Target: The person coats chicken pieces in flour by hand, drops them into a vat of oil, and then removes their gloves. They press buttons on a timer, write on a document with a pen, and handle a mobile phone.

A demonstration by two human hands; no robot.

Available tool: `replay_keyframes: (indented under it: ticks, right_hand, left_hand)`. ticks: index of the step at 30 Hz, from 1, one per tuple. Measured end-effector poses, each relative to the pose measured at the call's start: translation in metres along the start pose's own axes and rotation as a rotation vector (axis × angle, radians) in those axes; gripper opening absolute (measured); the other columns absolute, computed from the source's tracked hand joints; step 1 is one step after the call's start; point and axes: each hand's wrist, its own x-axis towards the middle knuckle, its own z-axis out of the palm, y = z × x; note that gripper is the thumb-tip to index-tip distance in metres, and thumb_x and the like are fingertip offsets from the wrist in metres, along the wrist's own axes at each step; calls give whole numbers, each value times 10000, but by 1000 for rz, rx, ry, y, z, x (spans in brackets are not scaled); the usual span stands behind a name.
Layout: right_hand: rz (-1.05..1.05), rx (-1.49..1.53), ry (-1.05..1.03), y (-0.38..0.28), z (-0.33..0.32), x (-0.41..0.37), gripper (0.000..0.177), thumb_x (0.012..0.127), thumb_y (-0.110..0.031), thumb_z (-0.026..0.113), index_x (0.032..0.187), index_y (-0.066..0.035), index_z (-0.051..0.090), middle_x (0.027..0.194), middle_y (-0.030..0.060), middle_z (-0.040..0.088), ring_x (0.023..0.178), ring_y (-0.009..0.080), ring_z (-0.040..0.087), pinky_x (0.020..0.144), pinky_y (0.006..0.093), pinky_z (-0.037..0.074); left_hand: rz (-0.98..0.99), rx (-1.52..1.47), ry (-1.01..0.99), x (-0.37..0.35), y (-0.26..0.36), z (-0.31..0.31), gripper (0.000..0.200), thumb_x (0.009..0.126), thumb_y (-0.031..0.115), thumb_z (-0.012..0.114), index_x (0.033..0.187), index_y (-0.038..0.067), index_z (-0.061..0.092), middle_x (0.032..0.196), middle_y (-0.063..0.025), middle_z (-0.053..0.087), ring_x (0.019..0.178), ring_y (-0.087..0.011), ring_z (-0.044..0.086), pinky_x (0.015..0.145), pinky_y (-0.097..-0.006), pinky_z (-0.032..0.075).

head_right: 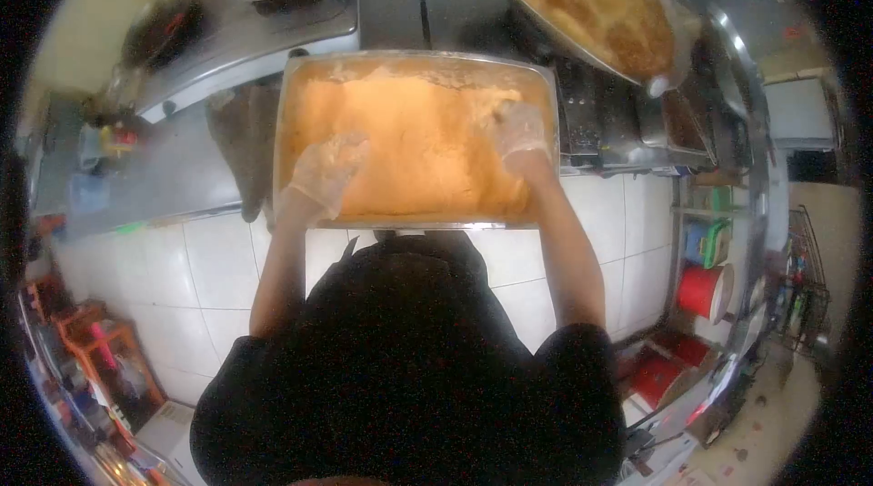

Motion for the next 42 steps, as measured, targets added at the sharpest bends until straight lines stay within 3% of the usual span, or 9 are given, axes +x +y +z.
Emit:
replay_keyframes:
  ticks: [6, 12, 18, 21, 22, 27, 30, 36, 42]
  right_hand:
    - [227, 338, 56, -11, -9, -12, 224, 974, -208, 617, 1114, -67, 719, 1128, 220, 697, 1041, 381, 666, 919, 446, 529]
    - [405, 1004, 85, 25, 30, -8, 353, 966, -252, 673, 1199, 11, 685, 1151, 199, 727, 1024, 336, 707, 895, 413, 544]
    - [274, 1591, 247, 9, -158, -13, 345, 1008, -266, 673, 1261, -32, 683, 1175, 93, 738, 1067, 209, 702, 1000, 378, 532]
    - [347, 1198, 320, 48, -225, 6, 381, 1017, -266, 653, 1349, -81, 643, 1261, 100, 707, 1183, 239, 672, 1107, 344, 486]
    - [-174, 765, 459, 126, -192, 21, 455, 997, -238, 681, 1429, -129, 584, 1214, 114, 744, 1180, 239, 676, 1162, 411, 428]
    - [52, -686, 4, 195, -234, 87, 554, 969, -268, 690, 1495, -174, 540, 1449, 125, 611, 1257, 295, 619, 1149, 350, 436]
    - [556, -11, 27, 201, -228, 130, 553, 993, -272, 651, 1520, -186, 509, 1449, 116, 605, 1209, 291, 636, 1118, 360, 475]
    - [325, -419, 50, 281, -201, 195, 433, 1050, -319, 554, 1407, -76, 585, 1360, 155, 655, 1207, 291, 650, 1077, 412, 508]
    - [487, -5, 558, 121, -300, 130, 389, 1071, -277, 463, 1304, -50, 676, 1256, 206, 701, 1083, 358, 696, 952, 447, 550]
  left_hand:
    - [-475, -645, -109, 33, 28, -21, 358, 992, 311, 627, 1257, 78, 691, 1184, -160, 725, 1098, -346, 666, 964, -420, 512]
    - [-16, -222, 94, 16, 7, 23, 353, 953, 268, 640, 1245, 75, 686, 1178, -165, 730, 1065, -369, 680, 946, -453, 520]
    - [-513, -607, -54, 36, 29, 0, 377, 929, 267, 674, 1251, 71, 691, 1205, -159, 733, 1104, -348, 694, 953, -428, 538]
    - [-605, -610, -59, 35, 36, -3, 363, 961, 293, 668, 1233, 55, 704, 1198, -179, 736, 1124, -333, 700, 965, -398, 536]
    - [-592, -610, -55, 33, 37, -2, 363, 961, 293, 668, 1233, 55, 704, 1198, -179, 736, 1124, -333, 700, 965, -398, 536]
    - [-618, -677, -28, 18, 42, -2, 360, 985, 288, 682, 1240, 35, 705, 1173, -172, 755, 1103, -294, 720, 955, -376, 540]
    - [-593, -657, 4, 8, 32, 18, 350, 980, 268, 696, 1239, 32, 705, 1166, -161, 758, 1084, -280, 726, 943, -363, 545]
    - [-682, -781, 25, 1, 36, 22, 328, 981, 280, 700, 1194, 31, 717, 1113, -156, 768, 1046, -263, 735, 912, -353, 553]
    - [-751, -835, -12, 3, 25, 37, 341, 976, 329, 682, 1182, 60, 716, 1000, -171, 768, 915, -295, 746, 819, -392, 566]
